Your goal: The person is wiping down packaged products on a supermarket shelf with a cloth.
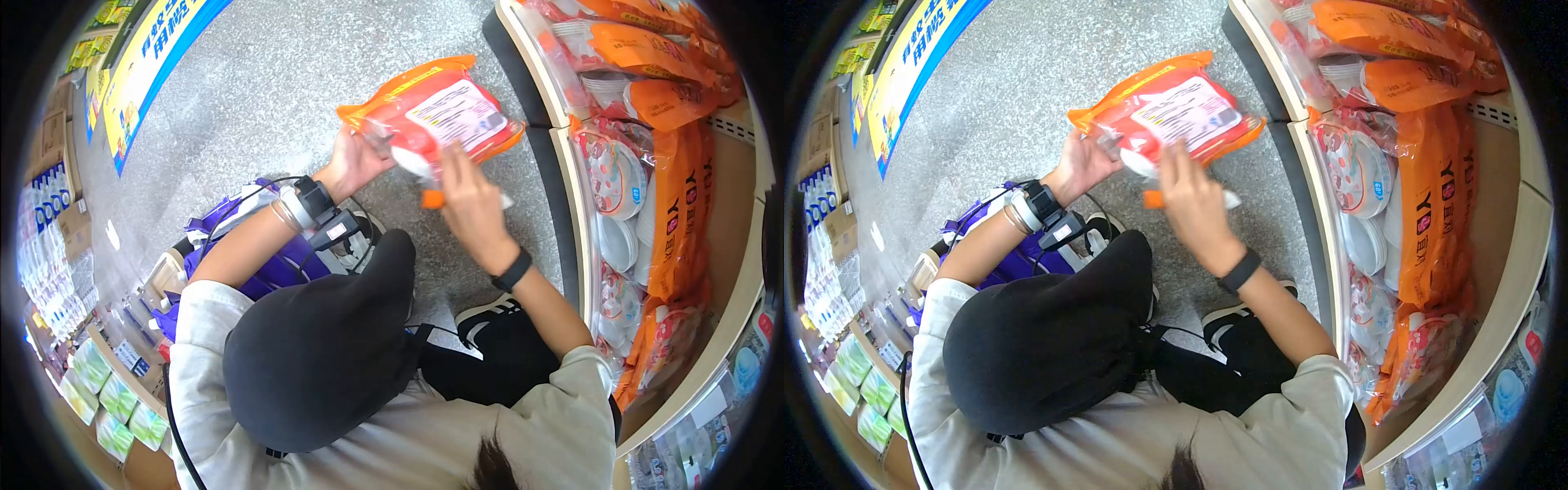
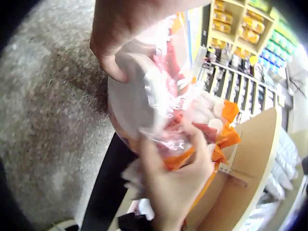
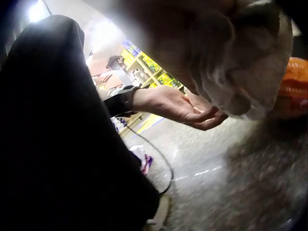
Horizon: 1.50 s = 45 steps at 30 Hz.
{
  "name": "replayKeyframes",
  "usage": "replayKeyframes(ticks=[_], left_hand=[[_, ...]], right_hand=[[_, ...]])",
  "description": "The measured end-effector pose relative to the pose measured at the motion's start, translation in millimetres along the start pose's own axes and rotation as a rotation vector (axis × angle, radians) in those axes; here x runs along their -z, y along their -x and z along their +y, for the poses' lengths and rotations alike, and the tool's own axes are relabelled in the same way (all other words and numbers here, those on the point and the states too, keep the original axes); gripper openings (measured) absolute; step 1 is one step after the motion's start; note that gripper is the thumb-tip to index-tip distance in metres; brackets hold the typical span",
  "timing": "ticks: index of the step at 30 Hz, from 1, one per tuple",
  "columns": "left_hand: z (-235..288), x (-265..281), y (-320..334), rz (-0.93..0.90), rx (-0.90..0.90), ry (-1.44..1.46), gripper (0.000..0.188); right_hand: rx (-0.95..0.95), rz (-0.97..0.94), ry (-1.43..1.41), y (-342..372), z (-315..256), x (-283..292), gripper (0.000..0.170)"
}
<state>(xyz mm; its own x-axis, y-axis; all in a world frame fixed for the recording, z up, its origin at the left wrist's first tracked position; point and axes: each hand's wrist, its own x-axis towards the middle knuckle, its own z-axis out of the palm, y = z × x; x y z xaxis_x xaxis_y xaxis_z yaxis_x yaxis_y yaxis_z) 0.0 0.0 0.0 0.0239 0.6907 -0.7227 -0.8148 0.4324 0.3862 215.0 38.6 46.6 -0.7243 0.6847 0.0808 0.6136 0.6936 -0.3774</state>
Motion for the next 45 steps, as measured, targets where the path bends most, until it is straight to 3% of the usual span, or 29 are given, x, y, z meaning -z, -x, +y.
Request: replayKeyframes(ticks=[1,2,5,6,9,10,13,15,19,21,23,26,29,33,37,40,45], left_hand=[[2,4,5,0.093,-0.009,0.031,0.084],[6,6,8,0.181,-0.021,0.06,0.082],[2,24,-28,0.342,-0.04,-0.03,0.081],[9,32,-21,0.164,-0.091,-0.22,0.077],[12,45,-14,0.212,-0.07,-0.506,0.069],[12,53,-15,0.248,-0.013,-0.399,0.054],[11,69,-10,0.169,-0.012,-0.384,0.059],[12,75,-13,0.173,-0.007,-0.39,0.051],[15,80,-31,0.247,-0.148,-0.404,0.054],[20,77,-41,0.198,-0.257,-0.467,0.057],[31,71,-45,0.154,-0.337,-0.516,0.055],[44,74,-52,0.167,-0.258,-0.609,0.045],[48,80,-59,0.092,-0.363,-0.894,0.034],[52,80,-56,0.028,-0.461,-1.033,0.035],[53,82,-55,-0.005,-0.467,-1.031,0.033],[50,80,-56,-0.004,-0.399,-0.827,0.031],[48,79,-56,0.058,-0.429,-0.84,0.03]], right_hand=[[0.054,0.025,-0.042,3,-11,-4,0.043],[0.073,-0.091,-0.07,5,-18,-9,0.044],[0.134,-0.201,-0.325,2,-2,-17,0.062],[0.085,-0.221,-0.535,-2,1,-20,0.06],[-0.072,-0.22,-0.743,-24,29,-28,0.051],[-0.177,-0.123,-0.812,-33,41,-26,0.048],[-0.535,0.119,-0.959,-68,74,-11,0.043],[-0.418,0.411,-0.816,-89,87,-13,0.042],[-0.112,0.505,-0.616,-108,56,-24,0.046],[0.06,0.44,-0.468,-110,28,-51,0.05],[0.182,0.229,-0.274,-105,-2,-84,0.048],[0.299,0.066,-0.088,-85,-29,-116,0.045],[0.33,0.012,-0.128,-80,-16,-119,0.042],[0.343,0.067,-0.03,-83,34,-102,0.042],[0.127,0.155,-0.057,-86,99,-76,0.049],[-0.112,0.125,-0.172,-84,131,-66,0.056],[-0.064,0.329,-0.321,-92,85,-63,0.062]])
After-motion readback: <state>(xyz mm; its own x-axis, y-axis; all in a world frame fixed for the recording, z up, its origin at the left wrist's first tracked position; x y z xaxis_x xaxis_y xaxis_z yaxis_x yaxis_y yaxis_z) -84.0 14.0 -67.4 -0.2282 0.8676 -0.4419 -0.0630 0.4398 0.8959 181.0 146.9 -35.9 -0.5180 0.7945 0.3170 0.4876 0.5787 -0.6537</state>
